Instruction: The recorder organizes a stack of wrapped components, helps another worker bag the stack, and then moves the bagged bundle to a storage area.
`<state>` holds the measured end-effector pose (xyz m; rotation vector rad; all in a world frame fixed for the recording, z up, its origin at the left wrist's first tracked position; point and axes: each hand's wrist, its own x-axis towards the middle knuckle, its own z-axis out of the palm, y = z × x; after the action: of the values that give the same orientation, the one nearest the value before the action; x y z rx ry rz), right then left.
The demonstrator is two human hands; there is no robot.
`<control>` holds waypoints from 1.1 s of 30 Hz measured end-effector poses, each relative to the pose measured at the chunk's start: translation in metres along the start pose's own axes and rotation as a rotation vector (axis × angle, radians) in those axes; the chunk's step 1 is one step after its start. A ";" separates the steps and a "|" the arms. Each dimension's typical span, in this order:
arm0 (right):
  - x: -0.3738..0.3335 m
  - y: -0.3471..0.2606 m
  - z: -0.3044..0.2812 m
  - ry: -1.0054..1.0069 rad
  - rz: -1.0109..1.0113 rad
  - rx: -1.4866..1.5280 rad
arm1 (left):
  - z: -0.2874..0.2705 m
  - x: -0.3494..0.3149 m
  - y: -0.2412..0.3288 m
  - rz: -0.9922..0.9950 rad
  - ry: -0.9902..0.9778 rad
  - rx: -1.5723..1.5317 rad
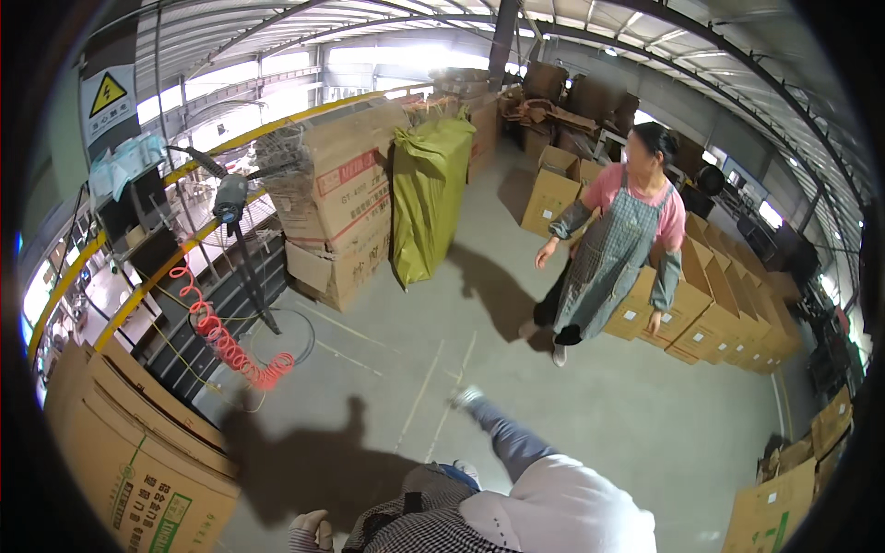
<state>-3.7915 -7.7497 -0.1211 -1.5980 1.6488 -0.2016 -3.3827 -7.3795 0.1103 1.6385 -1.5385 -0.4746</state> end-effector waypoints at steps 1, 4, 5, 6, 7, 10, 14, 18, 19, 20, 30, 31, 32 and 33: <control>0.048 0.100 0.048 -0.149 -0.278 -0.167 | -0.008 0.026 0.010 -0.034 -0.092 -0.115; -0.058 -0.148 0.175 -0.758 -0.410 -0.288 | -0.048 -0.045 -0.025 -0.182 0.087 -0.023; -0.078 -0.189 0.177 -0.847 -0.475 -0.435 | -0.060 -0.053 -0.036 -0.107 0.119 -0.006; -0.074 -0.206 0.194 -0.872 -0.504 -0.498 | -0.074 -0.060 -0.044 -0.115 0.112 0.039; -0.067 -0.219 0.210 -0.889 -0.524 -0.517 | -0.087 -0.066 -0.051 -0.132 0.138 0.047; -0.048 -0.241 0.242 -0.663 -0.475 -0.445 | -0.119 -0.099 -0.054 -0.280 0.321 0.028; -0.003 -0.285 0.302 -0.678 -0.526 -0.950 | -0.170 -0.172 -0.092 -0.584 0.470 0.244; 0.052 -0.348 0.396 -0.790 -0.404 -0.773 | -0.214 -0.229 -0.140 -0.673 0.726 0.410; 0.033 -0.393 0.431 -0.791 -0.521 -0.804 | -0.231 -0.244 -0.140 -0.754 0.710 0.455; 0.031 -0.426 0.466 -0.726 -0.711 -0.876 | -0.237 -0.265 -0.155 -0.838 0.655 0.517; -0.387 -0.703 0.914 -1.380 -1.590 -0.793 | -0.174 -0.445 -0.137 -1.783 0.999 0.041; -0.422 -0.703 0.960 -1.466 -1.693 -0.684 | -0.143 -0.468 -0.147 -1.820 1.138 -0.054; -0.441 -0.710 1.007 -1.472 -1.668 -0.769 | -0.147 -0.484 -0.154 -1.987 1.051 -0.217; -0.500 -0.702 1.035 -1.635 -1.434 -0.830 | -0.107 -0.511 -0.160 -2.076 1.030 -0.258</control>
<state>-2.6675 -7.0077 -0.1521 -2.1064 -0.8780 0.9449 -3.2938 -6.8751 -0.0790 2.0776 1.2536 -0.5452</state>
